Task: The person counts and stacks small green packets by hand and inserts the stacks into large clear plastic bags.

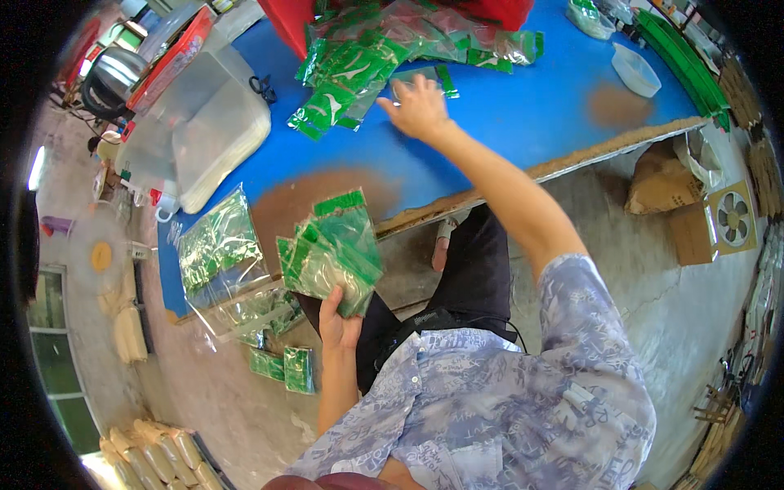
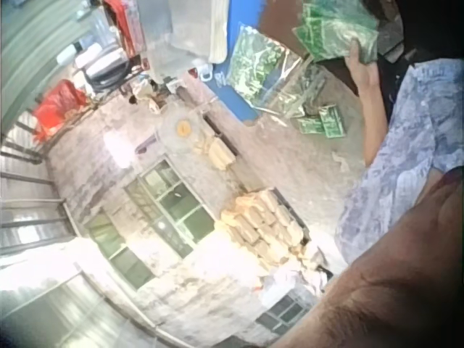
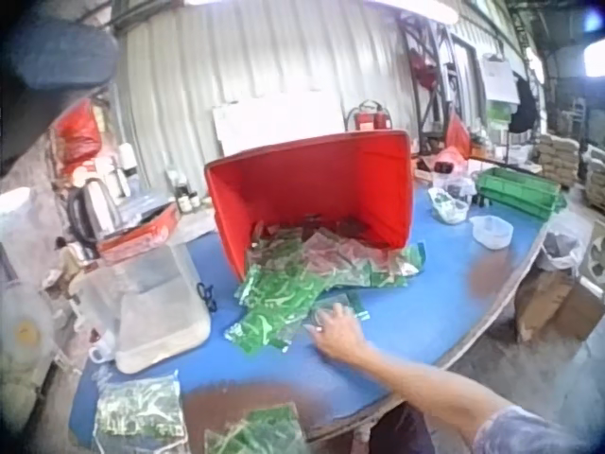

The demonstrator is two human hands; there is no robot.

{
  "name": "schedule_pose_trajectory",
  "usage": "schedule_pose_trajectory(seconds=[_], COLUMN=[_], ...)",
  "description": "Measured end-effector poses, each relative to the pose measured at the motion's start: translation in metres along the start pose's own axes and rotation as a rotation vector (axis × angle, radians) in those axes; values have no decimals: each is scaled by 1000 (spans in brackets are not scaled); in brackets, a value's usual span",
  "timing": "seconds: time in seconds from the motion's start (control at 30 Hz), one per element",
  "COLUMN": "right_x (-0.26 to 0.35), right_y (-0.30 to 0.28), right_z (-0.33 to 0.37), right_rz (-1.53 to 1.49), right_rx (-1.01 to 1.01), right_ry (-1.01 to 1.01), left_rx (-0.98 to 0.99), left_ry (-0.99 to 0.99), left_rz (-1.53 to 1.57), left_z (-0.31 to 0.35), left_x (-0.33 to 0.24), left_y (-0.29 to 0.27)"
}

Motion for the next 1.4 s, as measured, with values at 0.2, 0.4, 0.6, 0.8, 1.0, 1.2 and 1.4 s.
schedule_pose_trajectory(seconds=[0.2,0.4,0.6,0.8,1.0,1.2,1.4], right_x=[67,125,67,82,103,104,94], right_y=[-48,-27,76,30,-41,-84,-63], right_z=[104,52,-55,53,123,140,124], right_rz=[-373,-726,58,69,-31,-633,-511], right_rx=[367,397,309,421,418,708,665], right_ry=[-418,-486,-404,-129,-573,-197,-20], left_rx=[34,11,13,1,22,165,-28], left_ry=[44,48,30,16,14,5,-4], left_rz=[26,-73,17,82,80,221,148], left_z=[6,2,17,16,10,9,-10], left_x=[-16,-23,-13,-20,-30,-26,5], left_y=[-8,2,-11,-33,-60,-31,-25])
Point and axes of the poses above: each hand's wrist, its own z-axis away from the middle knuckle, its own y-axis out of the palm, x = y × z, the point moved 4 cm from there along -z, towards the middle knuckle, and after that the axes turned 10 degrees about y, right-handed, at the moved point
